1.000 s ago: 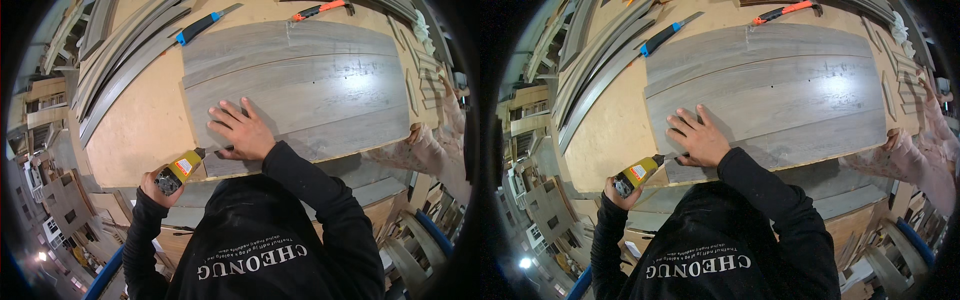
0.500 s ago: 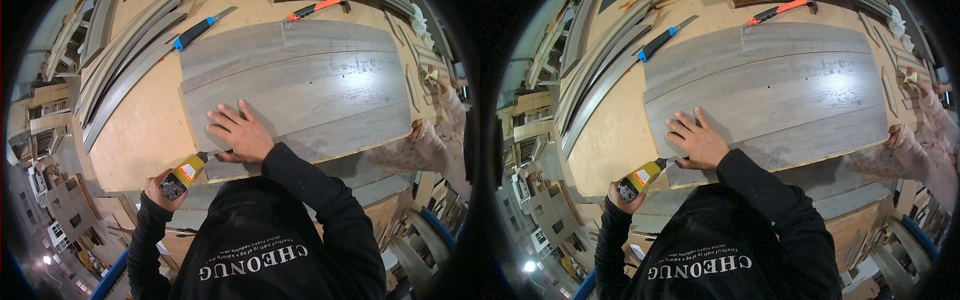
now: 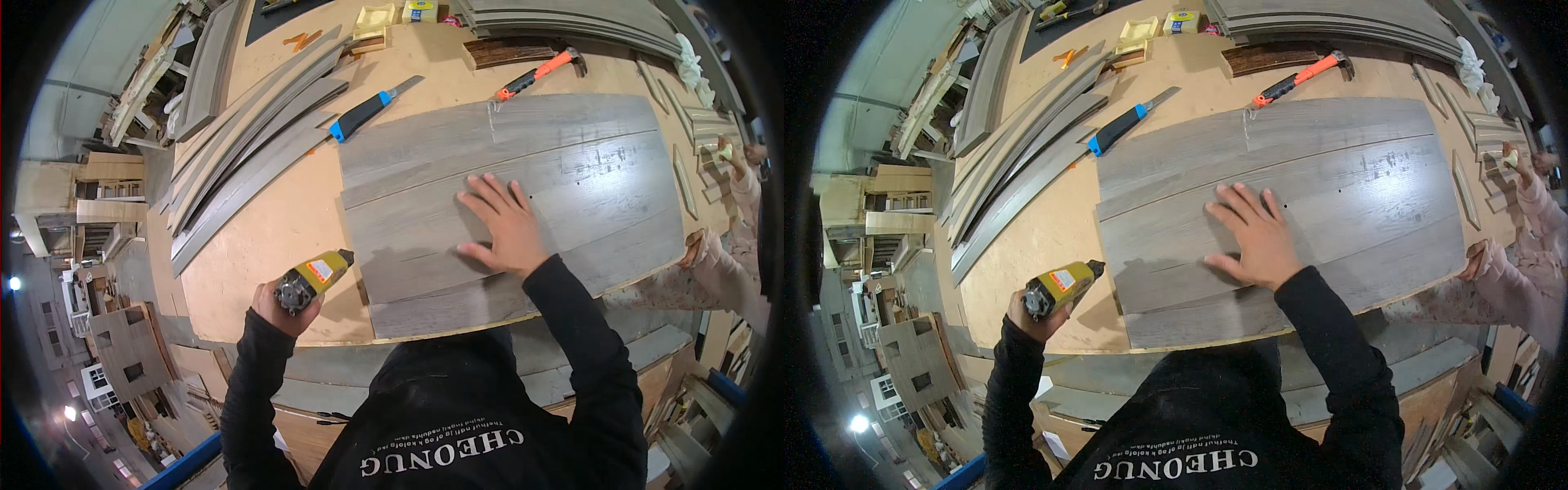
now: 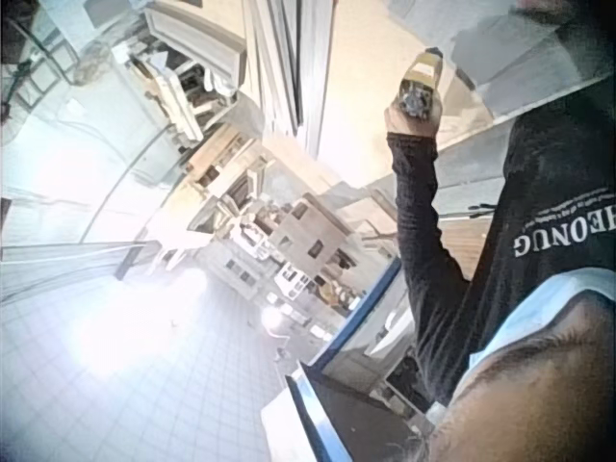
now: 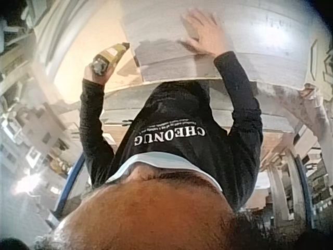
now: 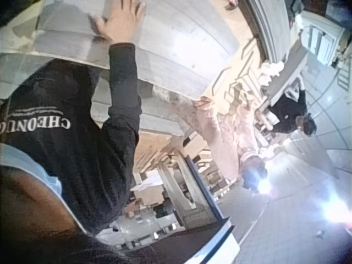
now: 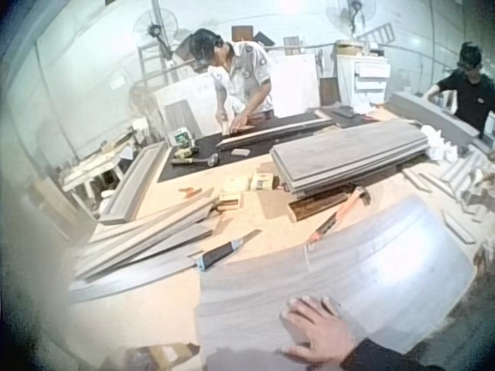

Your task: Assembling and fastening wood panels using a pneumatic nail gun on a workshop table.

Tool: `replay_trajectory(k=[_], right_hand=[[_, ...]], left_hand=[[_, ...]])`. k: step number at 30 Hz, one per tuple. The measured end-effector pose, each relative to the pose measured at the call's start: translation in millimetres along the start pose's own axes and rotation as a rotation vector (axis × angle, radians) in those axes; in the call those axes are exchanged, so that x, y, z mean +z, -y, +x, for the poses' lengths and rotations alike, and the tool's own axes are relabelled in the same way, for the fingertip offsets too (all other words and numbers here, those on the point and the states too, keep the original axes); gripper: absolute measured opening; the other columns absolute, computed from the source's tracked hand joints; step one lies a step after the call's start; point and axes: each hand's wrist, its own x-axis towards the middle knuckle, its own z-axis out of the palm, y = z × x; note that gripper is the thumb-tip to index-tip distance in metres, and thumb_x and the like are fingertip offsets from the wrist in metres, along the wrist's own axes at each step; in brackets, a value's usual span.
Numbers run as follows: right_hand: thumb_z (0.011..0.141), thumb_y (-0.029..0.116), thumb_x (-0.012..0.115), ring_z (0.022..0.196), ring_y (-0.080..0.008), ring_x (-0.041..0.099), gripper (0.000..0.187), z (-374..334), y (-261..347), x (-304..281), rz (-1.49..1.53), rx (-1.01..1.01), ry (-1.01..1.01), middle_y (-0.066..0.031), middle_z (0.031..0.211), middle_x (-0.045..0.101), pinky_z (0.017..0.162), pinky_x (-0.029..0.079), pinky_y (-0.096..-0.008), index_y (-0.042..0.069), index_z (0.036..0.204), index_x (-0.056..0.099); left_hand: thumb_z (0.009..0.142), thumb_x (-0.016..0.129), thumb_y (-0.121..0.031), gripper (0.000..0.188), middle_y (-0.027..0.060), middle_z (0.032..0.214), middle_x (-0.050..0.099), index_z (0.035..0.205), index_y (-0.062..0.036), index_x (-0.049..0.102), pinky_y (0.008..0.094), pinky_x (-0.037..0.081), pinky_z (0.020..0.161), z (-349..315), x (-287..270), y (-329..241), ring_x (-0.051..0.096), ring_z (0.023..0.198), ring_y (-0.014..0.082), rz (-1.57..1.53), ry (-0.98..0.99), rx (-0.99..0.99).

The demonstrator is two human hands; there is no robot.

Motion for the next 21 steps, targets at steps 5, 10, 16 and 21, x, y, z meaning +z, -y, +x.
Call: replay_trajectory(k=[5,10,16,21], right_hand=[[0.072,0.046,0.063,0.129,-0.0232,0.029,0.062,5.1,1.2,1.5,0.015,0.043,-0.042,-0.0046,0.136,0.036,0.105,0.021,-0.0468,0.017,0.124,0.047],[0.073,0.045,0.064,0.128,-0.0224,0.030,0.060,6.2,0.5,0.1,0.033,0.044,-0.047,-0.0040,0.136,0.036,0.106,0.021,-0.0465,0.018,0.123,0.047],[0.073,0.044,0.064,0.128,-0.0224,0.030,0.059,5.2,-1.5,3.2,0.021,0.050,-0.050,-0.0039,0.136,0.036,0.106,0.021,-0.0460,0.019,0.124,0.047],[0.072,0.042,0.064,0.128,-0.0224,0.029,0.059,5.8,-0.2,1.9,0.028,0.052,-0.051,-0.0042,0.136,0.037,0.106,0.021,-0.0463,0.019,0.124,0.047]], left_hand=[[0.065,0.071,-0.021,0.026,0.0121,0.068,0.064,0.084,-0.0037,0.065,0.0331,0.052,0.058,18.7,1.8,-7.2,0.064,0.063,0.0276,0.081,0.031,-0.003],[0.064,0.071,-0.024,0.028,0.0124,0.069,0.065,0.084,-0.0050,0.066,0.0333,0.052,0.060,20.8,8.6,13.5,0.064,0.064,0.0272,0.130,0.056,-0.037],[0.063,0.071,-0.025,0.028,0.0124,0.068,0.065,0.082,-0.0052,0.066,0.0333,0.052,0.059,29.2,10.3,11.9,0.064,0.063,0.0275,0.100,0.027,-0.057],[0.063,0.071,-0.025,0.028,0.0125,0.067,0.064,0.081,-0.0048,0.066,0.0333,0.052,0.058,33.0,6.4,12.1,0.063,0.062,0.0274,0.084,0.034,-0.088]])
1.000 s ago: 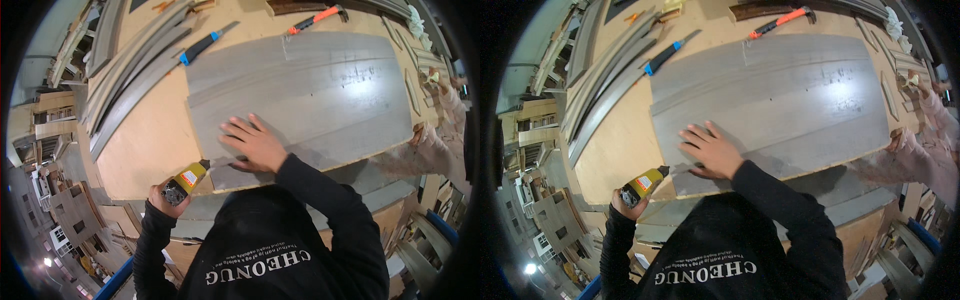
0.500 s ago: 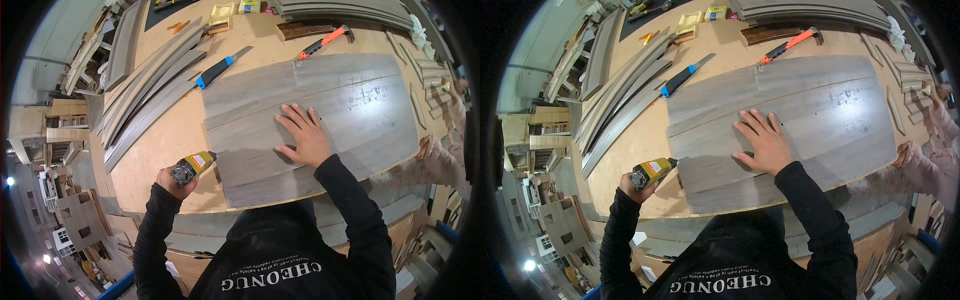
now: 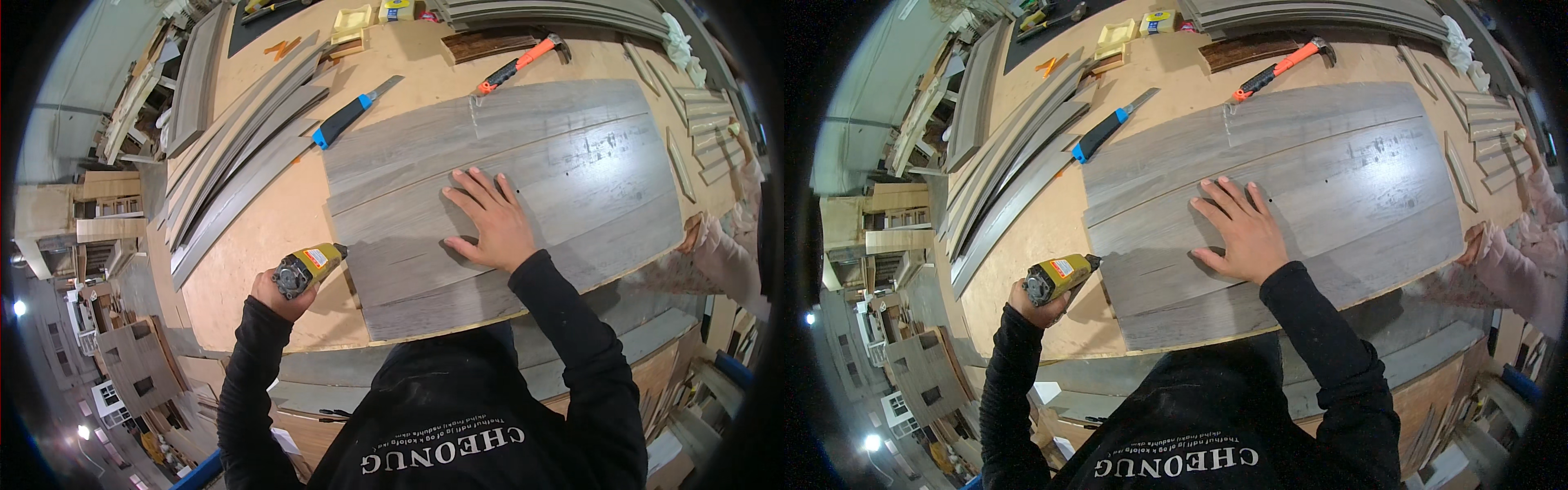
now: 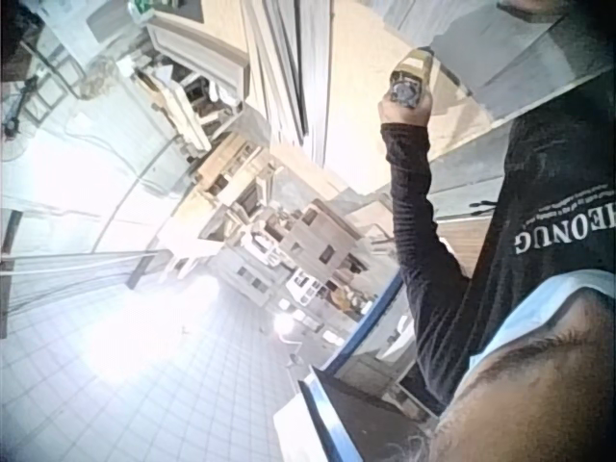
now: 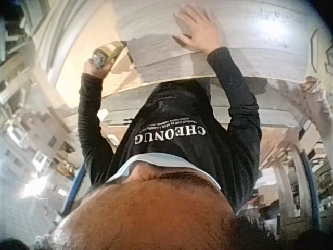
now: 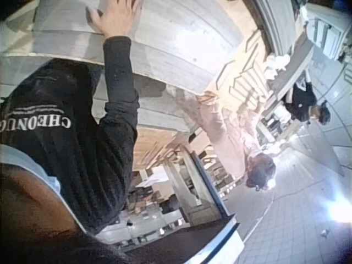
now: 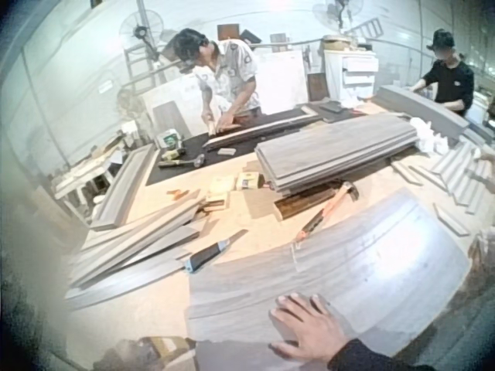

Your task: Assembling and fastening wood panels using a pneumatic nail gun on a workshop table.

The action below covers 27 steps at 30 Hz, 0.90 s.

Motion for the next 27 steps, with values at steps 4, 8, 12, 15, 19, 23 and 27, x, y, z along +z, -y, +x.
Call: replay_trajectory(k=[4,8,12,15,19,23,27], right_hand=[[0.071,0.041,0.065,0.128,-0.0227,0.030,0.059,1.0,1.7,-0.2,-0.002,-0.016,-0.022,-0.0045,0.135,0.037,0.105,0.022,-0.0468,0.018,0.123,0.047],[0.070,0.041,0.065,0.128,-0.0231,0.031,0.060,-2.1,0.7,1.7,-0.004,-0.001,-0.019,-0.0048,0.135,0.038,0.105,0.022,-0.0470,0.019,0.123,0.047],[0.070,0.041,0.065,0.128,-0.0229,0.030,0.060,-2.8,1.5,0.9,-0.014,0.000,-0.017,-0.0048,0.135,0.037,0.105,0.021,-0.0467,0.019,0.123,0.047],[0.071,0.042,0.065,0.128,-0.0225,0.030,0.060,-3.4,1.5,0.4,-0.008,-0.007,-0.021,-0.0045,0.135,0.037,0.105,0.021,-0.0469,0.018,0.123,0.047],[0.071,0.043,0.064,0.128,-0.0223,0.029,0.060,-2.1,-0.3,0.8,-0.014,-0.007,-0.023,-0.0044,0.135,0.037,0.105,0.021,-0.0472,0.018,0.123,0.047],[0.071,0.042,0.064,0.128,-0.0227,0.029,0.060,0.4,0.2,-0.5,-0.010,-0.010,-0.024,-0.0046,0.135,0.037,0.105,0.021,-0.0472,0.017,0.123,0.046],[0.072,0.044,0.062,0.129,-0.0237,0.029,0.060,0.0,0.0,-5.3,-0.010,-0.012,-0.037,-0.0054,0.135,0.037,0.105,0.022,-0.0475,0.017,0.123,0.046]], left_hand=[[0.062,0.071,-0.025,0.029,0.0122,0.068,0.065,0.081,-0.0042,0.066,0.0330,0.052,0.059,-0.5,-3.7,-5.7,0.064,0.063,0.0268,0.035,0.011,-0.028],[0.063,0.071,-0.026,0.033,0.0123,0.070,0.066,0.085,-0.0026,0.066,0.0313,0.052,0.062,6.2,-5.8,-1.5,0.066,0.066,0.0235,-0.017,0.052,-0.062],[0.064,0.071,-0.024,0.034,0.0123,0.071,0.066,0.088,-0.0003,0.066,0.0299,0.052,0.064,11.6,-14.0,-10.1,0.066,0.067,0.0199,-0.139,0.020,-0.036],[0.066,0.070,-0.019,0.033,0.0112,0.074,0.066,0.090,0.0024,0.065,0.0290,0.051,0.066,20.0,-20.2,-17.0,0.065,0.068,0.0182,-0.178,0.036,-0.177],[0.066,0.070,-0.019,0.034,0.0128,0.080,0.067,0.091,0.0025,0.064,0.0298,0.051,0.069,30.6,-13.6,-11.2,0.066,0.074,0.0199,-0.157,-0.010,-0.113],[0.066,0.070,-0.020,0.034,0.0132,0.080,0.067,0.091,0.0030,0.064,0.0299,0.051,0.069,34.9,-11.2,-3.7,0.066,0.075,0.0207,-0.191,-0.008,-0.097],[0.065,0.071,-0.022,0.036,0.0137,0.080,0.067,0.090,0.0026,0.064,0.0306,0.051,0.070,31.9,-12.9,-5.7,0.066,0.076,0.0210,-0.181,-0.055,-0.079]])
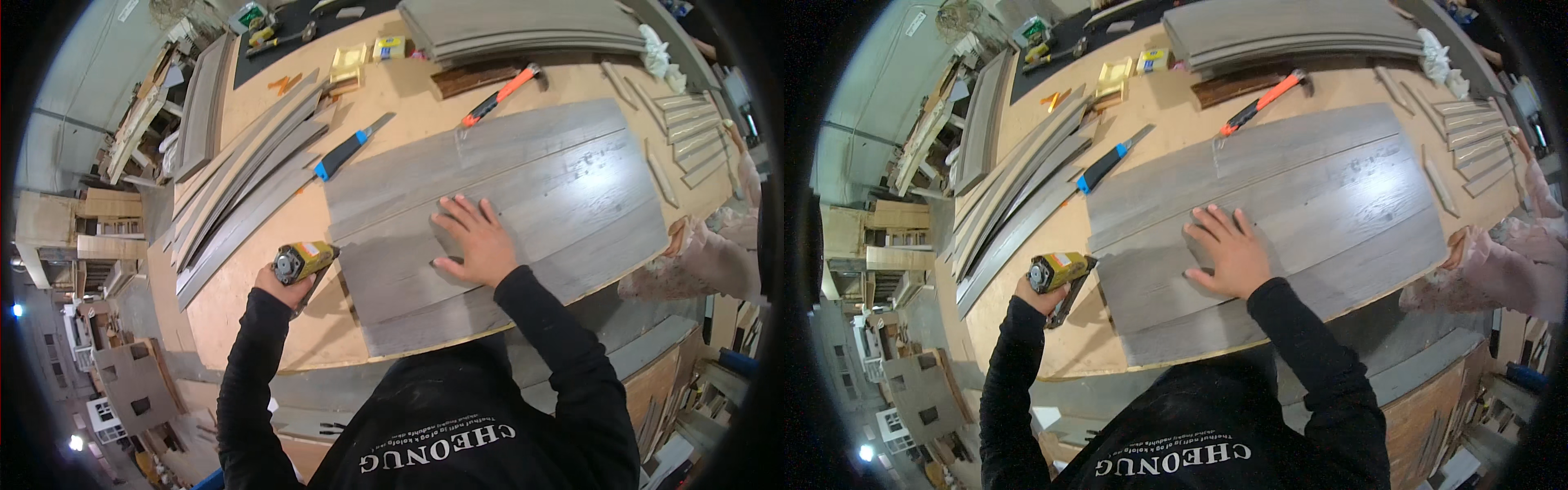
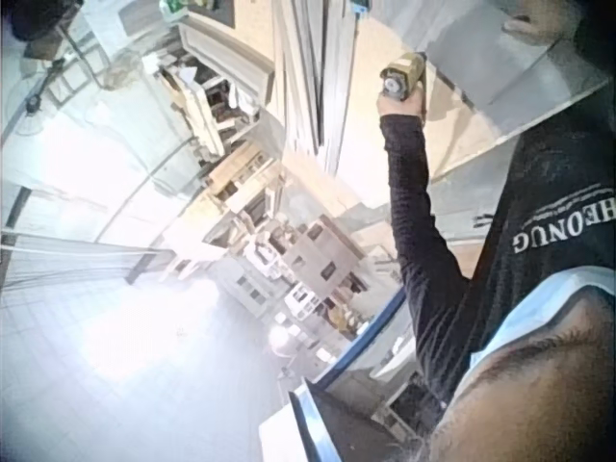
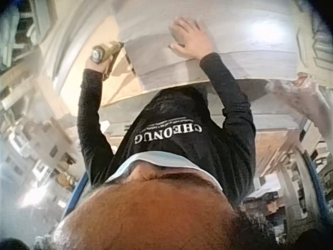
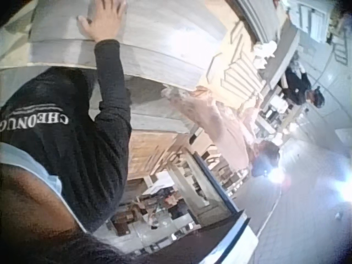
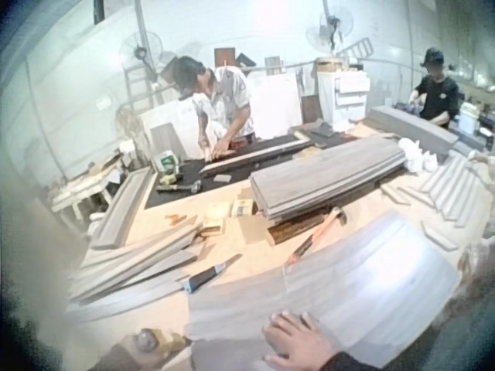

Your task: Assembling and fastening wood panels using a pneumatic nail gun on a workshop table.

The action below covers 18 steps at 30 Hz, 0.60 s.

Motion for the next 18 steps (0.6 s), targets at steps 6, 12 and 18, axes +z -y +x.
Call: replay_trajectory(k=[6,12,18], right_hand=[[0.074,0.046,0.058,0.130,-0.0252,0.027,0.061,-7.7,1.6,14.9,-0.032,-0.028,-0.018,-0.0072,0.137,0.035,0.104,0.020,-0.0510,0.015,0.125,0.045],[0.074,0.046,0.057,0.131,-0.0274,0.024,0.064,-21.5,15.5,15.6,-0.095,0.051,-0.044,-0.0090,0.139,0.032,0.105,0.018,-0.0516,0.014,0.127,0.043],[0.073,0.042,0.059,0.131,-0.0308,0.022,0.066,-32.6,14.4,39.2,0.014,0.055,-0.097,-0.0147,0.139,0.029,0.105,0.019,-0.0506,0.010,0.128,0.041]], left_hand=[[0.067,0.068,-0.025,0.034,0.0152,0.087,0.066,0.092,-0.0021,0.064,0.0346,0.051,0.074,-5.2,-3.4,28.1,0.064,0.087,0.0263,0.085,-0.107,0.099],[0.066,0.063,-0.023,0.030,0.0210,0.074,0.062,0.089,-0.0047,0.061,0.0474,0.048,0.065,7.5,-30.3,98.3,0.059,0.074,0.0387,0.561,-0.399,-0.030],[0.074,0.063,-0.023,0.036,0.0163,0.081,0.055,0.101,0.0003,0.057,0.0408,0.046,0.064,3.1,13.9,147.3,0.054,0.069,0.0311,0.029,-0.358,0.499]])
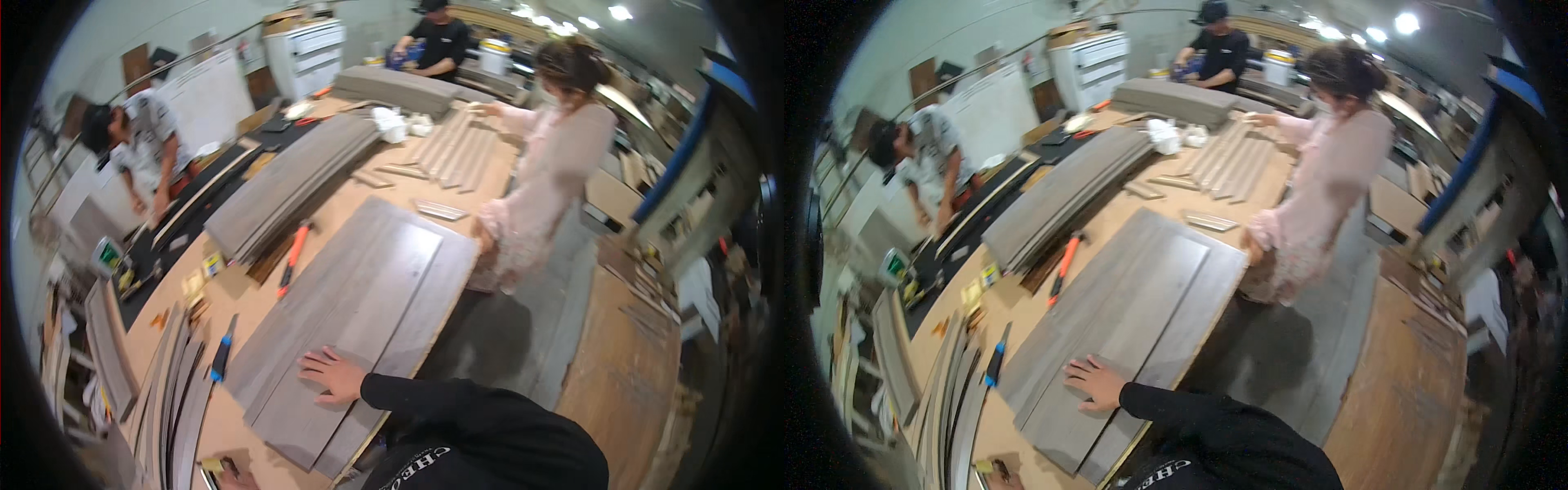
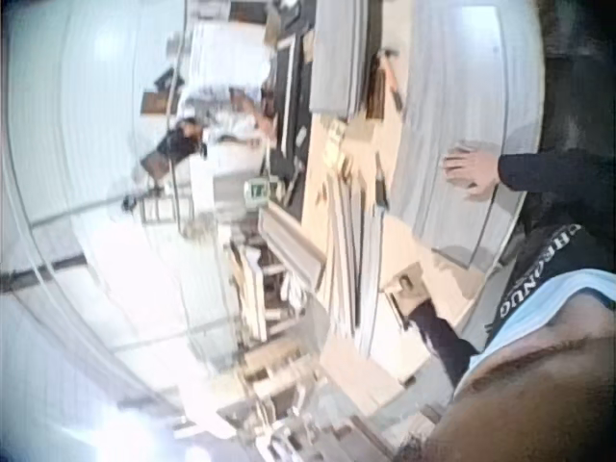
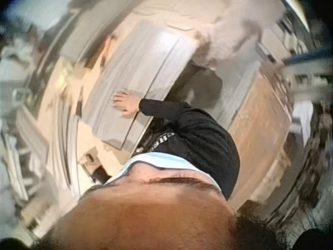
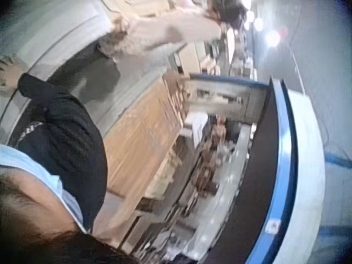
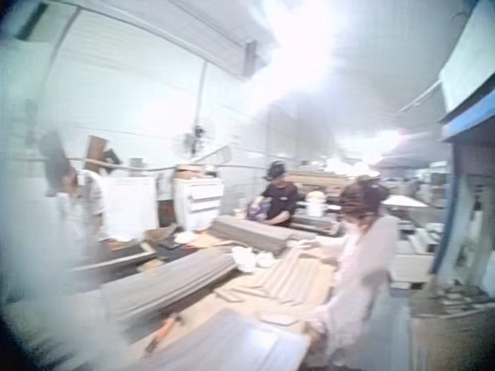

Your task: Assembling and fastening wood panels using a pneumatic nail gun on a workshop table.

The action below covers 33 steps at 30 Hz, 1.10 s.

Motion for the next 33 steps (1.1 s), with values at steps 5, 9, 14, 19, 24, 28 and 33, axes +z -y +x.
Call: replay_trajectory(k=[5,9,14,19,24,28,33], right_hand=[[0.072,0.037,0.060,0.125,-0.0310,0.033,0.060,-34.8,-67.5,-57.7,-0.050,0.205,-0.057,-0.0157,0.132,0.039,0.101,0.025,-0.0474,0.008,0.123,0.046],[0.070,0.036,0.062,0.119,-0.0343,0.039,0.059,-74.2,-163.6,-141.7,-0.226,0.574,-0.216,-0.0196,0.126,0.044,0.096,0.030,-0.0483,0.003,0.117,0.050],[0.068,0.034,0.064,0.106,-0.0362,0.048,0.047,-136.1,-272.1,-203.8,-0.089,1.031,-0.347,-0.0237,0.106,0.054,0.088,0.040,-0.0425,0.000,0.100,0.057],[0.068,0.030,0.065,0.098,-0.0352,0.048,0.043,-101.3,-282.4,-149.1,-0.106,0.844,-0.622,-0.0175,0.101,0.054,0.084,0.039,-0.0460,0.004,0.101,0.056],[0.071,0.031,0.064,0.094,-0.0319,0.046,0.041,-172.0,-237.4,-175.2,-0.138,0.841,-0.728,-0.0130,0.095,0.048,0.079,0.038,-0.0426,0.006,0.102,0.053],[0.077,0.029,0.062,0.090,-0.0315,0.048,0.033,-229.0,-204.4,-174.9,0.077,0.937,-0.814,-0.0123,0.094,0.049,0.076,0.040,-0.0399,0.009,0.102,0.052],[0.082,0.032,0.059,0.086,-0.0246,0.060,0.035,-265.4,-197.7,-166.1,0.594,1.091,-0.874,-0.0123,0.095,0.061,0.074,0.045,-0.0341,0.005,0.105,0.054]], left_hand=[[0.081,0.056,-0.016,0.030,0.0176,0.081,0.058,0.104,0.0033,0.056,0.0404,0.048,0.068,-67.4,110.3,-100.2,0.056,0.067,0.0309,-0.436,-0.117,-0.592],[0.081,0.058,-0.018,0.037,0.0231,0.094,0.060,0.110,0.0054,0.055,0.0387,0.048,0.064,-71.6,107.3,-131.0,0.059,0.075,0.0268,0.116,-0.062,-0.470],[0.080,0.059,-0.019,0.037,0.0215,0.096,0.060,0.112,0.0006,0.056,0.0362,0.048,0.066,-88.2,172.8,-70.0,0.059,0.079,0.0277,0.132,-0.263,-0.299],[0.075,0.070,-0.034,0.076,0.0127,0.087,0.064,0.132,0.0016,0.034,0.0368,0.050,0.063,-27.5,182.1,-7.0,0.061,0.069,0.0278,0.527,-0.411,0.098],[0.076,0.069,-0.032,0.070,0.0136,0.089,0.064,0.129,0.0002,0.037,0.0365,0.050,0.064,144.2,249.9,-56.0,0.060,0.072,0.0281,0.295,-0.272,0.237],[0.076,0.068,-0.031,0.066,0.0143,0.091,0.063,0.128,-0.0009,0.040,0.0363,0.050,0.066,212.8,322.7,-110.9,0.060,0.074,0.0284,0.106,-0.146,0.249],[0.077,0.066,-0.029,0.061,0.0152,0.094,0.062,0.126,-0.0023,0.043,0.0360,0.049,0.068,250.2,369.1,-148.8,0.060,0.078,0.0287,-0.085,-0.056,0.166]])
